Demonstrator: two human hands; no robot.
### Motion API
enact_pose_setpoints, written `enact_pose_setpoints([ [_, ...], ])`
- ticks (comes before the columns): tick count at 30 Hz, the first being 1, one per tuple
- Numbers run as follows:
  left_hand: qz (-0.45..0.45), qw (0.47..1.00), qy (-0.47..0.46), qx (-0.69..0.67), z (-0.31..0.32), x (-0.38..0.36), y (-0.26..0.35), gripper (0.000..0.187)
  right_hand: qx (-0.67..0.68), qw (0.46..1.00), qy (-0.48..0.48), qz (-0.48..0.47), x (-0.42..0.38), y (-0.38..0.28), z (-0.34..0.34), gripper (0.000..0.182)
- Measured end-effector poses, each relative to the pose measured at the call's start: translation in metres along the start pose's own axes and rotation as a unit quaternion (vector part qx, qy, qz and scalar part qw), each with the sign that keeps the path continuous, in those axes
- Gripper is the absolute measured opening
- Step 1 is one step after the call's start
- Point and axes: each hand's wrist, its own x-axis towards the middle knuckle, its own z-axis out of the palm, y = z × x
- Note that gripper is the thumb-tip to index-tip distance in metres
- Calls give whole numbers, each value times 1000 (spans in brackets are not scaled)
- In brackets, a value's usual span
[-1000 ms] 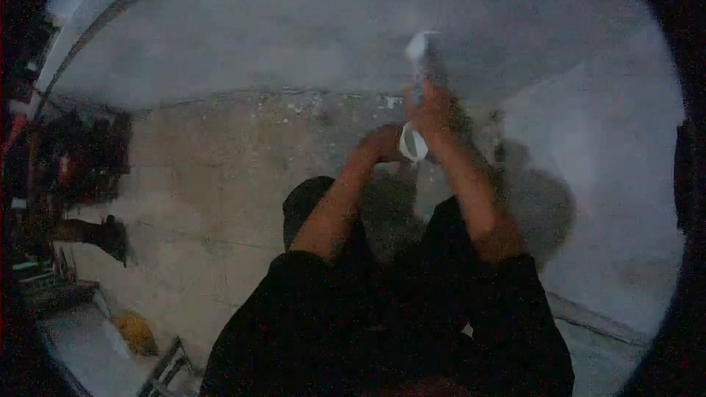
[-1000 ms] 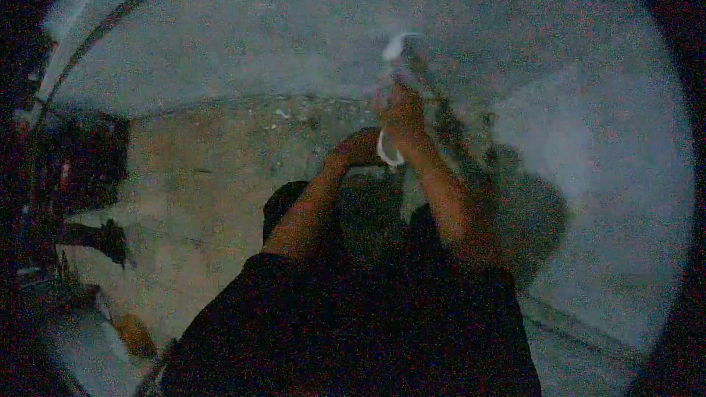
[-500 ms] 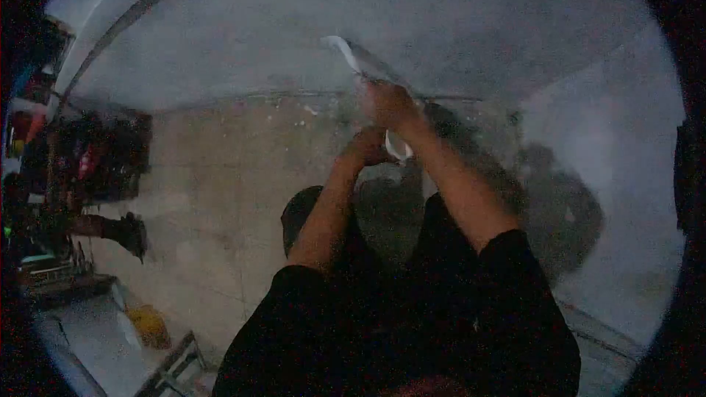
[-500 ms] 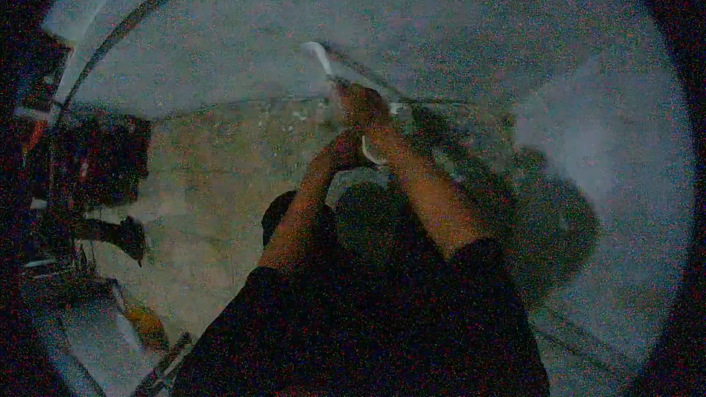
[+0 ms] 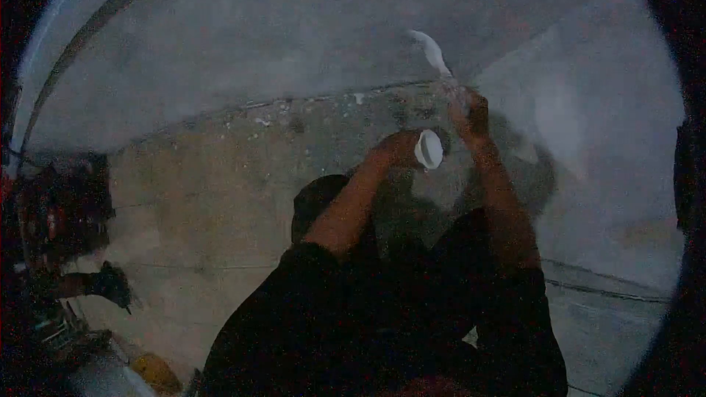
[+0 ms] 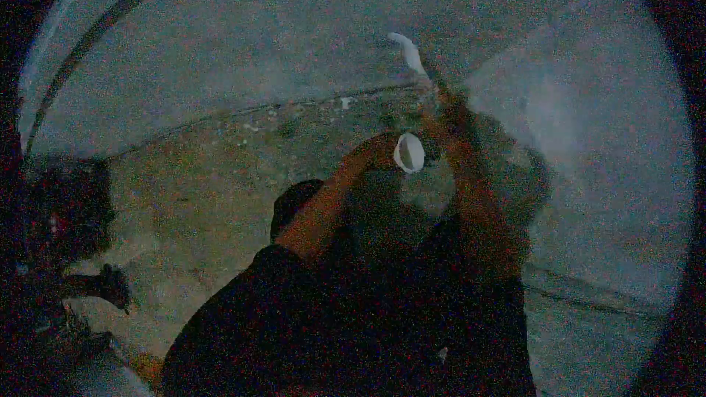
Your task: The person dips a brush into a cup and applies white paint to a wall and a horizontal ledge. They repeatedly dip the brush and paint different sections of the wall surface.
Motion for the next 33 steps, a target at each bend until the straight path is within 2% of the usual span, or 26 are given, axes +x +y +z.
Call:
enact_pose_setpoints([
  [1, -1, 1000, -2, 1, 2, 7, -7, 79, -336, 932, 4, -138, 8, -8, -2, 47],
  [2, -3, 1000, -7, 2, 1, 6, -7, 79, -624, 738, 6, -258, 6, -19, 1, 46],
  [3, -5, 1000, -9, 2, 1, 6, -9, 78, -624, 738, 6, -258, 4, -26, 2, 46],
  [4, -7, 1000, -9, 4, 0, 6, -12, 78, -418, 874, -40, -244, 2, -32, 3, 41],
  [5, -10, 1000, -11, 5, -1, 6, -15, 78, -185, 955, -84, -215, 1, -37, 7, 36],
  [6, -13, 1000, -12, 6, -1, 6, -18, 78, -185, 955, -84, -216, 11, -35, -3, 36],
  [7, -16, 1000, -11, 10, -3, 6, -21, 77, -317, 880, -34, -351, 31, -30, -22, 34],
  [9, -24, 1000, -9, 14, -5, 6, -26, 77, -433, 769, 15, -470, 38, -37, -26, 32],
  [10, -27, 999, -8, 16, -6, 7, -27, 76, -332, 888, 5, -319, 37, -47, -29, 30],
  [12, -36, 999, -2, 20, -12, 15, -15, 76, -216, 965, -13, -150, 54, -66, -50, 29],
  [13, -41, 999, 1, 19, -14, 13, -15, 76, -383, 887, -30, -256, 92, -31, -87, 32],
  [15, -49, 999, 6, 21, -16, 12, -13, 75, -530, 771, -48, -349, 98, -20, -94, 36],
  [16, -52, 998, 8, 23, -17, 13, -12, 75, -422, 860, -86, -272, 93, -21, -95, 36],
  [17, -55, 998, 10, 23, -17, 12, -11, 74, -305, 926, -121, -187, 85, -23, -97, 35],
  [18, -58, 998, 15, 24, -17, 12, -10, 74, -180, 967, -154, -98, 73, -32, -90, 35],
  [19, -61, 998, 18, 23, -17, 13, -8, 74, -51, 982, -184, -6, 63, -42, -82, 35],
  [21, -61, 997, 23, 28, -13, 13, -5, 73, 76, 972, -206, 86, 47, -52, -74, 35],
  [22, -64, 997, 25, 27, -13, 11, -4, 73, -118, 979, -146, 83, 38, -55, -64, 36],
  [24, -66, 997, 28, 31, -13, 8, -2, 73, -307, 945, -80, 74, 46, -48, -75, 36],
  [25, -65, 997, 28, 33, -13, 6, -3, 72, -482, 856, -175, -58, 75, -24, -111, 40],
  [27, -66, 997, 28, 38, -13, 0, -5, 72, -628, 711, -255, -184, 71, -29, -113, 43],
  [28, -69, 996, 26, 41, -10, -1, -7, 72, -300, 941, -148, 48, 45, -59, -80, 43],
  [29, -70, 996, 23, 41, -11, -1, -8, 71, -105, 975, -100, 171, 31, -77, -64, 42],
  [30, -75, 996, 21, 41, -10, 2, -11, 71, 95, 958, -5, 269, 17, -95, -48, 42],
  [31, -77, 996, 19, 42, -10, 4, -13, 71, 93, 957, 7, 274, 15, -96, -49, 43],
  [33, -82, 995, 16, 46, -13, 7, -14, 71, -12, 973, -18, 229, 12, -87, -50, 45],
])
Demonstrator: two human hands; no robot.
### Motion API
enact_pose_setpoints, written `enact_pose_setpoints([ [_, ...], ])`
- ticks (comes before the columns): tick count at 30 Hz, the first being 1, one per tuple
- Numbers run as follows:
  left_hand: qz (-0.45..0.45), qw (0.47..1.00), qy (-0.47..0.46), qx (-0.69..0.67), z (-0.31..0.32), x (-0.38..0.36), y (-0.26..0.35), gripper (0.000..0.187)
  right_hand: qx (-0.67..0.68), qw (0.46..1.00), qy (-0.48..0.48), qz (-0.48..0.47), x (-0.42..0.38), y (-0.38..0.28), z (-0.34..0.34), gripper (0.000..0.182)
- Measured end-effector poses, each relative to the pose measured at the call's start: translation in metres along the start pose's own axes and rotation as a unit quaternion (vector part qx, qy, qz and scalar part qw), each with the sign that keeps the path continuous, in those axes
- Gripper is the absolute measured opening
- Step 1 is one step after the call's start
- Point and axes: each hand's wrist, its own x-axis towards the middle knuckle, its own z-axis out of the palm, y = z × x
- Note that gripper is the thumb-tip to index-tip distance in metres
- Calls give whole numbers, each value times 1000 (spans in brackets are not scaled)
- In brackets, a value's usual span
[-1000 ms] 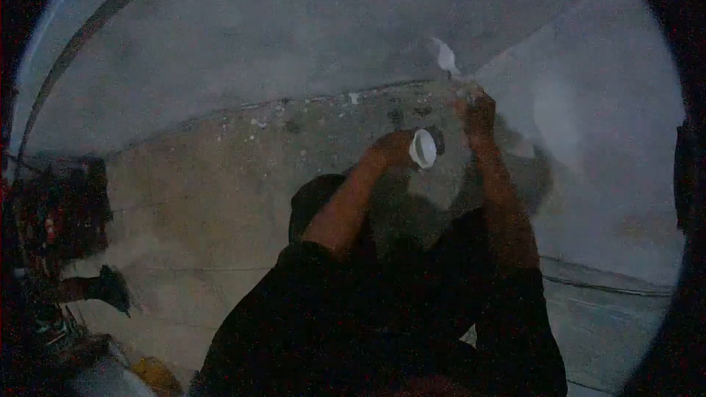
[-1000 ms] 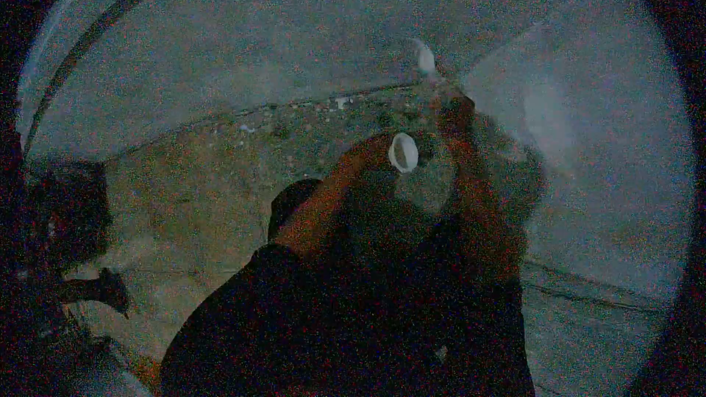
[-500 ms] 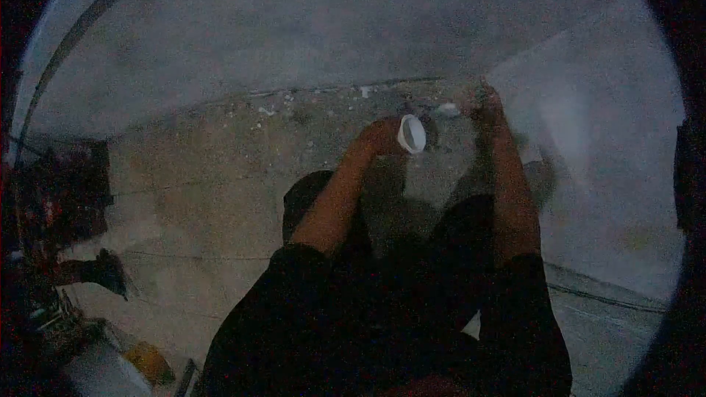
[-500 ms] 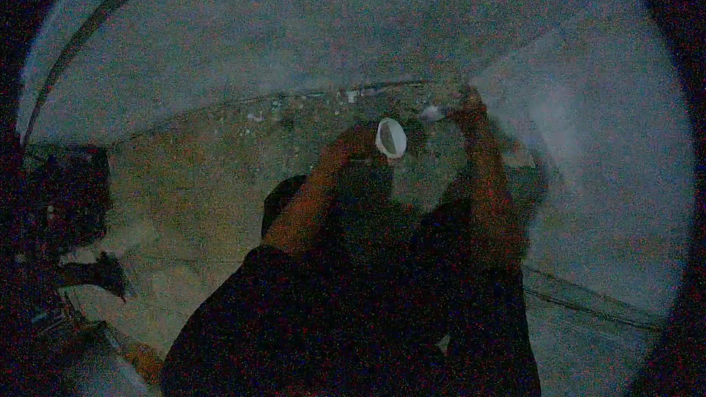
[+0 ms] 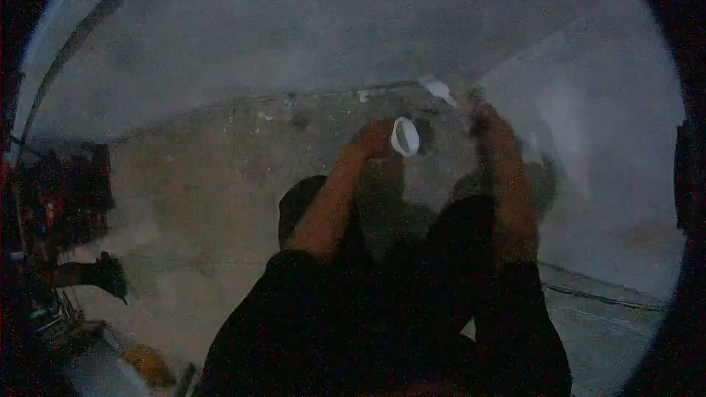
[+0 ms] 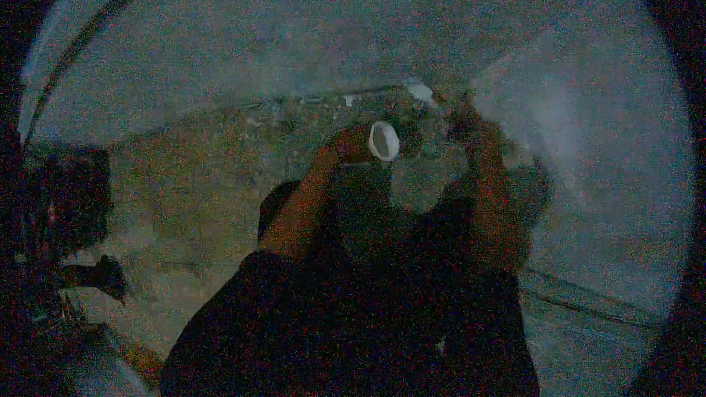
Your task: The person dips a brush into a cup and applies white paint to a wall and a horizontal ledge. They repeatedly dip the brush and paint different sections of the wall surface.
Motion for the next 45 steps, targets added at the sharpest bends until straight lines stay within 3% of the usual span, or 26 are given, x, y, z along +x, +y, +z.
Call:
enact_pose_setpoints([
  [2, -4, 1000, -4, 2, 4, 3, -2, 70, -102, 994, 1, -28, 21, 19, -12, 47],
  [6, 32, 999, 21, 5, 4, 5, 1, 70, -163, 986, -24, -9, 43, 33, 3, 51],
  [12, 2, 1000, 15, -12, -14, 10, 9, 69, -192, 980, -39, -29, 44, -9, 60, 57],
  [19, -11, 999, 23, -33, -29, 17, 4, 68, -183, 978, 41, -88, 24, -41, 114, 64],
  [21, -13, 999, 25, -39, -34, 17, 2, 68, -154, 980, 51, -116, 28, -35, 117, 64],
  [24, -13, 998, 28, -50, -46, 22, 2, 68, -78, 965, -21, -250, 68, -9, 108, 57],
  [25, -16, 998, 30, -56, -50, 27, 2, 68, -350, 871, -2, -346, 133, 19, 77, 58],
  [27, -5, 998, 21, -56, -62, 25, 9, 68, -578, 704, 50, -410, 149, 37, 62, 58],
  [28, 0, 998, 16, -60, -60, 19, 17, 67, -439, 861, 26, -257, 135, 48, 60, 61],
  [30, 8, 998, 15, -55, -41, -8, 33, 65, -266, 959, -6, -95, 108, 75, 48, 64],
  [35, -5, 999, 14, -49, -31, -35, 36, 64, -210, 975, -72, 8, 103, 100, 41, 65],
  [42, -21, 999, 8, -35, -20, -30, 13, 70, -191, 971, -139, 35, 113, 96, 47, 66],
  [45, -19, 999, -3, -34, -8, -20, 3, 72, -193, 974, -108, 49, 89, 69, 58, 61],
])
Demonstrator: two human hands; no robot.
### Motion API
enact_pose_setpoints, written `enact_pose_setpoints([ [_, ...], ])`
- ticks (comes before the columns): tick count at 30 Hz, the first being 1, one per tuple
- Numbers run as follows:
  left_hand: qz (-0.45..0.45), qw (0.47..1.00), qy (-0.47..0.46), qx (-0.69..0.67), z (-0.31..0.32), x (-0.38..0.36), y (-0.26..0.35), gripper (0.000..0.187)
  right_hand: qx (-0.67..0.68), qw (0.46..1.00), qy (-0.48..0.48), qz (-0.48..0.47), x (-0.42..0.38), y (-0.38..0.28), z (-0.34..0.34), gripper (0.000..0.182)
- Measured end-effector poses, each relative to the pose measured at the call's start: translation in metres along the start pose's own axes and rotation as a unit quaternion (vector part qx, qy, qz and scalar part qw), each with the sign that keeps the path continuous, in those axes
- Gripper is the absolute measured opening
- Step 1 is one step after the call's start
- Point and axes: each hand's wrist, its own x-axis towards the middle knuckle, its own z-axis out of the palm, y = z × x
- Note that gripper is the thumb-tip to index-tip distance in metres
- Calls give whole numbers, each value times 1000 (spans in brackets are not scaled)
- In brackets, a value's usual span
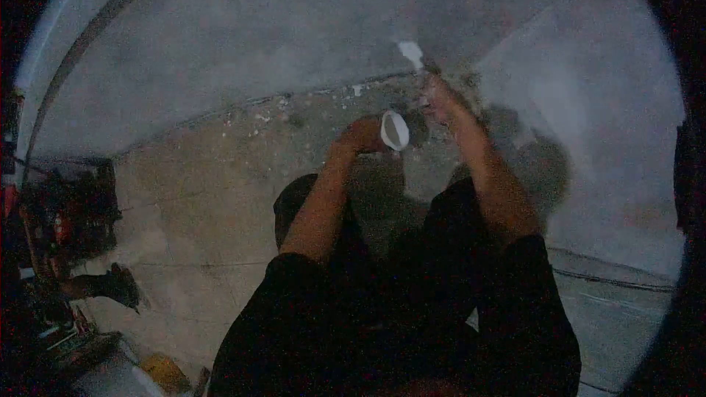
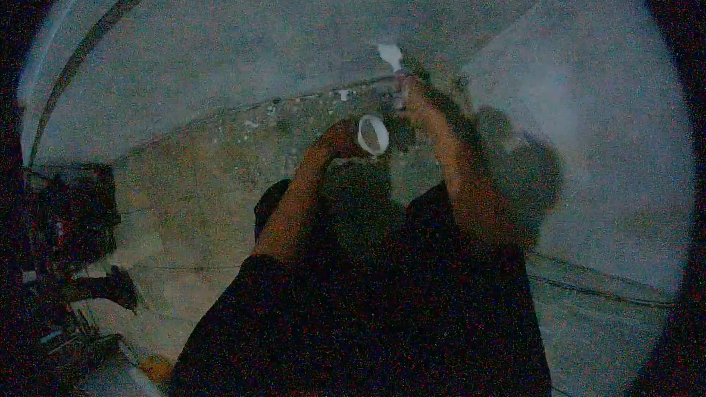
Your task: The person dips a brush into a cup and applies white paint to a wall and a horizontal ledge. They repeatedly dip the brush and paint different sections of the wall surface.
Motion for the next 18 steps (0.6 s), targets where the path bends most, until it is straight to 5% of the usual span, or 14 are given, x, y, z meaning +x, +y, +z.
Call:
enact_pose_setpoints([
  [2, 2, 1000, -12, 2, 13, 14, -10, 73, 57, 990, 91, -96, -42, -29, 16, 51],
  [6, -11, 1000, -12, -6, 13, 17, -3, 76, -22, 964, 239, -118, -134, -88, 69, 44],
  [9, -32, 999, 37, -1, 1, 1, 20, 76, 89, 954, 187, -215, -70, -60, 38, 48],
  [12, -33, 999, 37, -4, 2, -1, 11, 78, -194, 851, 243, -424, -17, -29, 34, 51],
  [14, -44, 998, 47, -5, -9, -9, 3, 79, -238, 835, 249, -430, 18, -8, 42, 54],
  [18, -83, 993, 83, 3, -40, -33, -12, 81, -253, 912, 224, -231, 89, 46, 45, 58],
])
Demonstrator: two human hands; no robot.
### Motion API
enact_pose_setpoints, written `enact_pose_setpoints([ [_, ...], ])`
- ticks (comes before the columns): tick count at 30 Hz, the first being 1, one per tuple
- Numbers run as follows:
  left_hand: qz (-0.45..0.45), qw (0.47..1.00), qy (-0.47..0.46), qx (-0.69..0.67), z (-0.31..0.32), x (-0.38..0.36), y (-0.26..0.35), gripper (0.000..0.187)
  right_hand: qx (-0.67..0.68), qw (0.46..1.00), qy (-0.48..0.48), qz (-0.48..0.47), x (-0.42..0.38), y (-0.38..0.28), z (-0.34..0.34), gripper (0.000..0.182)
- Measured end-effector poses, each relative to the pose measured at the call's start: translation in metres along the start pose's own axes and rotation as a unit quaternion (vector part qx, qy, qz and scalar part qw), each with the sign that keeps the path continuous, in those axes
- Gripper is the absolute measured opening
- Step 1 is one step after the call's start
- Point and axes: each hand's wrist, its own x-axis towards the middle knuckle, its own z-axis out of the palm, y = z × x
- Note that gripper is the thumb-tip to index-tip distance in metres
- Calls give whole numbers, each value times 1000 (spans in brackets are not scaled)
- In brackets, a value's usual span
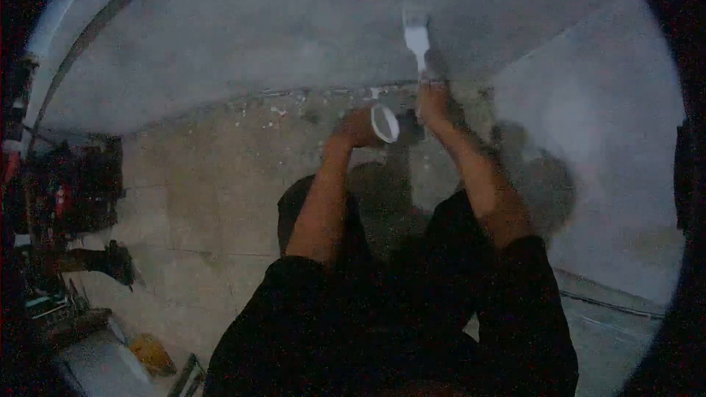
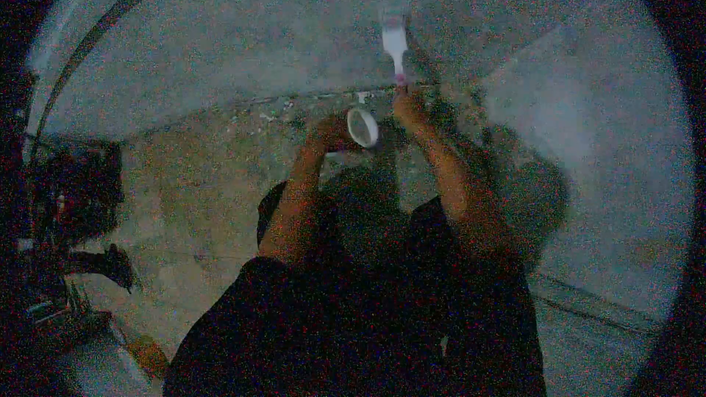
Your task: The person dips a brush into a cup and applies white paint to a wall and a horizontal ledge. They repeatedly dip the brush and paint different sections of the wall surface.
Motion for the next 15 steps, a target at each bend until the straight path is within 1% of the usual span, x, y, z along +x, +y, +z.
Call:
enact_pose_setpoints([
  [1, -11, 1000, 9, 3, -6, -3, -3, 81, -14, 999, -38, 37, -3, 3, 5, 60],
  [3, -26, 999, 21, 6, -13, -7, -4, 82, -78, 983, -155, 59, -7, 8, 4, 62],
  [4, -33, 999, 23, 6, -15, -8, -5, 83, 0, 973, -207, 100, -10, 11, -6, 61],
  [6, -42, 999, 24, 9, -17, -9, -4, 84, 78, 953, -255, 140, -18, 15, -7, 61],
  [7, -47, 999, 25, 11, -19, -8, -4, 84, 112, 946, -230, 201, -22, 14, 0, 60],
  [9, -52, 998, 26, 13, -22, -4, -3, 85, 147, 934, -203, 254, -11, 5, 6, 60],
  [12, -66, 997, 23, 16, -26, -1, -1, 87, 124, 934, -199, 270, 3, -7, -4, 62],
  [14, -73, 997, 21, 19, -31, -3, 4, 88, 181, 940, -239, 160, 18, 3, -30, 64],
  [15, -75, 997, 20, 19, -34, -4, 7, 88, 180, 941, -238, 160, 8, -9, -43, 64],
])
